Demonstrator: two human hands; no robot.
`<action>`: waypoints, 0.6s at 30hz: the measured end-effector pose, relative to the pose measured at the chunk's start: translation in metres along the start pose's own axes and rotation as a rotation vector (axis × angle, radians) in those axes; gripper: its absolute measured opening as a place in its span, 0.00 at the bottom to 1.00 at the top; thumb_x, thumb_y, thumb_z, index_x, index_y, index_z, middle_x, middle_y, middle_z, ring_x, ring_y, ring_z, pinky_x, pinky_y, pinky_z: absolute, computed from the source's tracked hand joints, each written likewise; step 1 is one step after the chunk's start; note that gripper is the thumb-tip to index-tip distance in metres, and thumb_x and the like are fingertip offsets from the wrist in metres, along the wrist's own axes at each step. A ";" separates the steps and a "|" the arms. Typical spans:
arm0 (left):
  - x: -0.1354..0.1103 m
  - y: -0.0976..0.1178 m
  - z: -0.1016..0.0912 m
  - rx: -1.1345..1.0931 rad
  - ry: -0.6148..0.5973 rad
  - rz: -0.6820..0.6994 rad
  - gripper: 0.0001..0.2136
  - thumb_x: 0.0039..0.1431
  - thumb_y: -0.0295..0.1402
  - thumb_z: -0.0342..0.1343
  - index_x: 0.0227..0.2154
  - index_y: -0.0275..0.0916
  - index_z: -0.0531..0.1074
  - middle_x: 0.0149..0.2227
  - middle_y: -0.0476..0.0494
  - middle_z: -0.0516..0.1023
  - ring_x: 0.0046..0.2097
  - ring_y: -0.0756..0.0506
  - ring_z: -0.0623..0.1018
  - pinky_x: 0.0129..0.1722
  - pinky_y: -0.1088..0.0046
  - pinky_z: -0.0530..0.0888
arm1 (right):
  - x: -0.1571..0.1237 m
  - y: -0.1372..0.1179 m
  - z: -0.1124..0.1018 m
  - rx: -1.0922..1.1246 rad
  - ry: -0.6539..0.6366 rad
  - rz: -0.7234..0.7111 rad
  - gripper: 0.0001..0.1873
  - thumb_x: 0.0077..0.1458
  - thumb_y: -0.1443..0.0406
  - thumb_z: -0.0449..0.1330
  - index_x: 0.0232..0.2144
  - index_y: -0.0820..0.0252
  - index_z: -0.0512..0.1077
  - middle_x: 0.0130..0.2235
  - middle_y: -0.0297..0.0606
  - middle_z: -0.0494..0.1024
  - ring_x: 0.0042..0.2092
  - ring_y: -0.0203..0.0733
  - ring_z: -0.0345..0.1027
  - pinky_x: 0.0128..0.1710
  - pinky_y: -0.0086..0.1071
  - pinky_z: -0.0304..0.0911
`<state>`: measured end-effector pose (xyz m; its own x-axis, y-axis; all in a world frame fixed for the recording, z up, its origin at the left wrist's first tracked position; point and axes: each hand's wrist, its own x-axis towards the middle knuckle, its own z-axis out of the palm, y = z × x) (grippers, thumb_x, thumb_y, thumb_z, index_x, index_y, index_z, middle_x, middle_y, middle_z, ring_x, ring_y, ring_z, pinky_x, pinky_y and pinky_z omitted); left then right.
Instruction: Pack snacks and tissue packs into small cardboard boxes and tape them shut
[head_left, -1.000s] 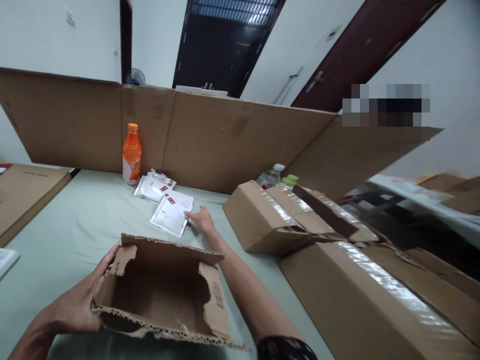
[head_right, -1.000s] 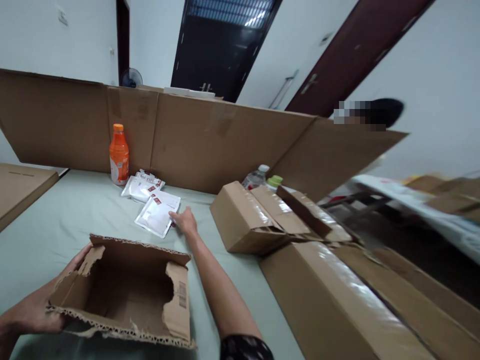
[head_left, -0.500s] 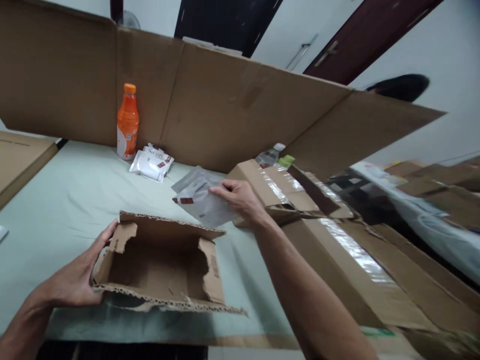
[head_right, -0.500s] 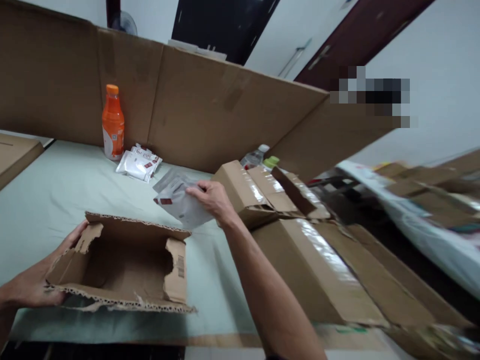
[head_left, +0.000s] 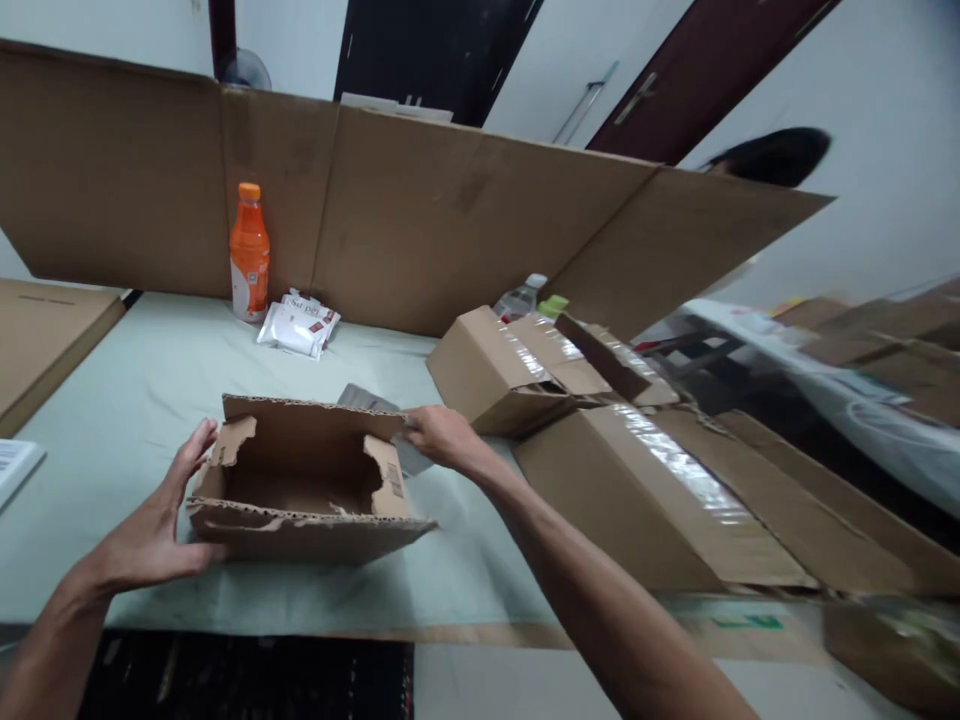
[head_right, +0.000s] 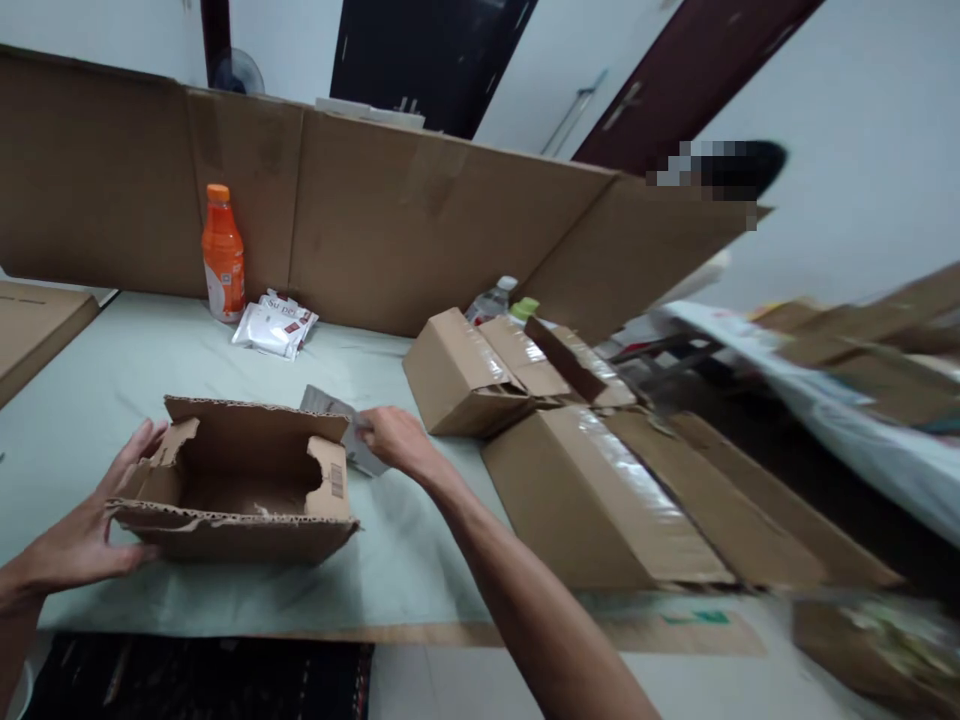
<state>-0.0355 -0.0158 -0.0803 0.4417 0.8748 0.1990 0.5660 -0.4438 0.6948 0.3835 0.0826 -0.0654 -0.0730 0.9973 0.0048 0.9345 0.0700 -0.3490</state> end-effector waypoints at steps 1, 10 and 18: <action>-0.002 0.008 -0.002 -0.019 0.045 0.025 0.53 0.61 0.44 0.65 0.76 0.55 0.30 0.78 0.34 0.41 0.75 0.22 0.54 0.67 0.33 0.62 | -0.004 0.004 -0.008 0.036 0.040 0.008 0.10 0.65 0.60 0.65 0.35 0.60 0.78 0.37 0.39 0.81 0.37 0.40 0.75 0.38 0.34 0.73; 0.008 0.095 -0.014 0.305 0.221 0.453 0.21 0.63 0.23 0.55 0.58 0.42 0.69 0.52 0.42 0.81 0.60 0.39 0.77 0.69 0.48 0.65 | -0.070 -0.042 -0.061 0.854 0.826 -0.277 0.10 0.57 0.54 0.68 0.34 0.53 0.79 0.33 0.34 0.82 0.37 0.44 0.76 0.41 0.38 0.73; 0.016 0.109 -0.009 0.734 0.205 0.296 0.08 0.59 0.23 0.48 0.32 0.38 0.71 0.31 0.42 0.78 0.38 0.38 0.77 0.46 0.53 0.72 | -0.093 -0.113 -0.069 0.153 -0.035 -0.663 0.14 0.62 0.74 0.55 0.29 0.57 0.77 0.32 0.35 0.82 0.32 0.37 0.74 0.31 0.28 0.59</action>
<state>0.0269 -0.0486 0.0042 0.5483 0.6882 0.4751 0.7893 -0.6136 -0.0221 0.3092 -0.0165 0.0381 -0.6267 0.7434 0.2335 0.6291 0.6596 -0.4113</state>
